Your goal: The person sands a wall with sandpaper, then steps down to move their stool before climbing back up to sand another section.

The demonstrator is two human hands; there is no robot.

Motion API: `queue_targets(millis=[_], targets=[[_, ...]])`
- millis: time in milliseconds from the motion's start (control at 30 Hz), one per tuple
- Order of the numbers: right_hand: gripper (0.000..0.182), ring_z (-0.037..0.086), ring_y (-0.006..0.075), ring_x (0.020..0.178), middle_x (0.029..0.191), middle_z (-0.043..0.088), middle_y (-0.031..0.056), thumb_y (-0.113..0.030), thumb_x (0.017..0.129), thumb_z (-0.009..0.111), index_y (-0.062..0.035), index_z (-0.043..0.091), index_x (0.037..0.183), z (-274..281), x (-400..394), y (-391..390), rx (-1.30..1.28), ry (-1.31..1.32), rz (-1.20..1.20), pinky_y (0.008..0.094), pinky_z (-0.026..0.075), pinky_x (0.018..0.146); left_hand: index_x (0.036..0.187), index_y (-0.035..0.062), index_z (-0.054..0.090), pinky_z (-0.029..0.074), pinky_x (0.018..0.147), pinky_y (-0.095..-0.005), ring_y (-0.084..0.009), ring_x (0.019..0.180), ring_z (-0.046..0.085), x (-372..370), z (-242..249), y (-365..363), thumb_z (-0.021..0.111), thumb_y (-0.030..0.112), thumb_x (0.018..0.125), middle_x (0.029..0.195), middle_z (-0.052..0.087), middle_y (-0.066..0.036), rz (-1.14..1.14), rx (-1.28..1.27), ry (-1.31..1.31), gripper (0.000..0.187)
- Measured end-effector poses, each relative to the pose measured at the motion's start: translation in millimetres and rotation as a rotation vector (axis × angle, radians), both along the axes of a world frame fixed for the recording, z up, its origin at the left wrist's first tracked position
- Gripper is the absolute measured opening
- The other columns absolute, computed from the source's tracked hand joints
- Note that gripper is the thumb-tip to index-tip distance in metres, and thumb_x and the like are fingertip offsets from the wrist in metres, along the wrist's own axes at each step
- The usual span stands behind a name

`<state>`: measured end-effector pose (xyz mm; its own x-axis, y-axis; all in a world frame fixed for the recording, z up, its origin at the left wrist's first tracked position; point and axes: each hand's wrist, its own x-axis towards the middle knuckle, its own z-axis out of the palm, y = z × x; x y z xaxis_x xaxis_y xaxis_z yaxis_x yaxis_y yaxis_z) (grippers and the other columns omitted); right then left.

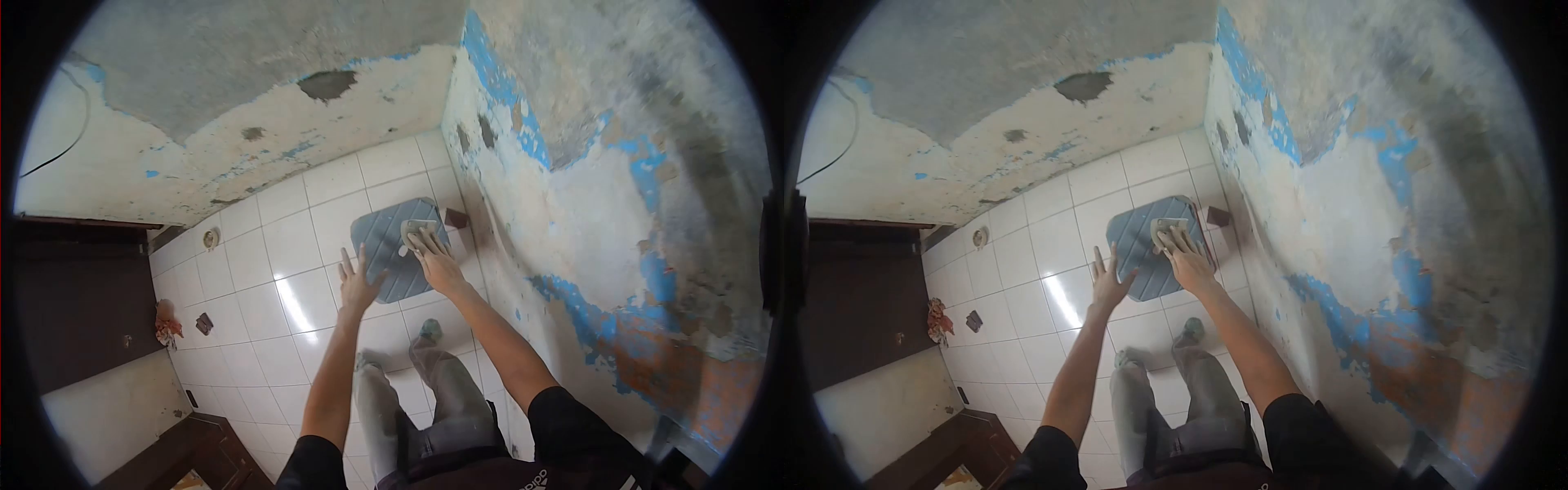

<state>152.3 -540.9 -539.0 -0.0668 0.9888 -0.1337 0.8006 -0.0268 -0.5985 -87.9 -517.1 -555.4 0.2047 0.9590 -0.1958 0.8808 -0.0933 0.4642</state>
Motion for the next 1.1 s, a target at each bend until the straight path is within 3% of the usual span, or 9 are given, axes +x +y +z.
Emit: queue_targets(millis=[267,367,433,533,700,733,867,933,1100], targets=[[0.047,0.036,0.0403,0.143,0.153,0.043,0.0212,-0.024,0.108,0.034,-0.0094,0.04,0.152,160.0,0.9,42.8,0.316,0.131,0.024,0.0516,0.031,0.116,0.157,0.0196,0.033,0.036,0.109,-0.0592,-0.0572,0.137,0.033,-57.4,229.3,105.7,0.065,0.045,0.094,0.16,0.021,-0.03,0.026,0.439,-0.123,0.076],[0.047,0.038,0.0437,0.14,0.148,0.044,0.0294,-0.021,0.108,0.034,0.0062,0.044,0.144,218.9,2.3,56.7,0.483,0.367,0.042,0.0459,0.03,0.117,0.158,0.0189,0.032,0.035,0.111,-0.0572,-0.0543,0.139,0.033,-57.7,308.7,129.7,0.065,0.044,0.094,0.16,0.021,-0.03,-0.001,0.56,-0.147,0.075],[0.046,0.04,0.0446,0.138,0.145,0.045,0.0319,-0.02,0.107,0.035,0.0093,0.046,0.141,254.0,3.4,57.3,0.513,0.439,-0.059,0.0453,0.032,0.116,0.158,0.0188,0.032,0.032,0.113,-0.0558,-0.0528,0.141,0.031,-57.8,349.6,145.5,0.062,0.044,0.096,0.162,0.018,-0.028,-0.044,0.649,-0.184,0.073],[0.045,0.04,0.0432,0.139,0.147,0.045,0.0305,-0.018,0.106,0.037,0.0094,0.046,0.141,300.7,16.8,71.8,0.321,0.3,-0.164,0.0454,0.033,0.115,0.158,0.019,0.033,0.031,0.114,-0.0556,-0.0524,0.143,0.028,-40.7,412.8,156.9,0.062,0.045,0.096,0.163,0.016,-0.027,-0.071,0.647,-0.244,0.073],[0.042,0.044,0.0422,0.137,0.147,0.045,0.0309,-0.014,0.106,0.039,0.0084,0.045,0.141,384.9,34.9,175.3,0.774,0.347,-0.105,0.0419,0.036,0.113,0.158,0.0175,0.031,0.024,0.118,-0.0552,-0.0499,0.149,0.017,-9.9,471.5,218.2,0.062,0.043,0.096,0.165,0.008,-0.024,-0.169,0.634,-0.312,0.074],[0.046,0.035,0.0401,0.144,0.154,0.038,0.0272,-0.012,0.105,0.039,0.0078,0.04,0.147,412.7,41.6,207.0,0.797,0.416,-0.013,0.0407,0.031,0.117,0.158,0.0153,0.03,0.023,0.118,-0.0547,-0.0495,0.15,0.014,-6.1,487.8,234.6,0.062,0.042,0.096,0.165,0.007,-0.026,-0.18,0.639,-0.317,0.075],[0.047,0.033,0.0404,0.145,0.154,0.038,0.0268,-0.012,0.105,0.038,0.0064,0.039,0.149,596.2,41.5,327.7,0.865,0.33,0.059,0.0427,0.029,0.119,0.157,0.0089,0.033,0.021,0.118,-0.0549,-0.0477,0.151,0.012,8.2,598.5,317.1,0.063,0.035,0.096,0.164,0.005,-0.029,-0.227,0.797,-0.352,0.072],[0.047,0.032,0.0433,0.145,0.154,0.037,0.0263,-0.012,0.106,0.037,0.0047,0.038,0.149,673.8,34.1,373.1,1.15,0.231,0.157,0.0472,0.029,0.119,0.156,0.0082,0.035,0.022,0.118,-0.055,-0.0471,0.151,0.012,15.8,666.7,350.7,0.064,0.033,0.096,0.164,0.005,-0.029,-0.256,0.834,-0.38,0.071],[0.047,0.031,0.0457,0.145,0.155,0.037,0.0255,-0.013,0.106,0.038,0.0025,0.039,0.15,788.8,41.1,421.5,1.21,0.192,0.134,0.0518,0.03,0.117,0.153,0.0081,0.041,0.019,0.117,-0.0589,-0.052,0.15,0.009,39.1,784.8,403.4,0.066,0.034,0.095,0.162,0.008,-0.032,-0.266,0.846,-0.538,0.068]])
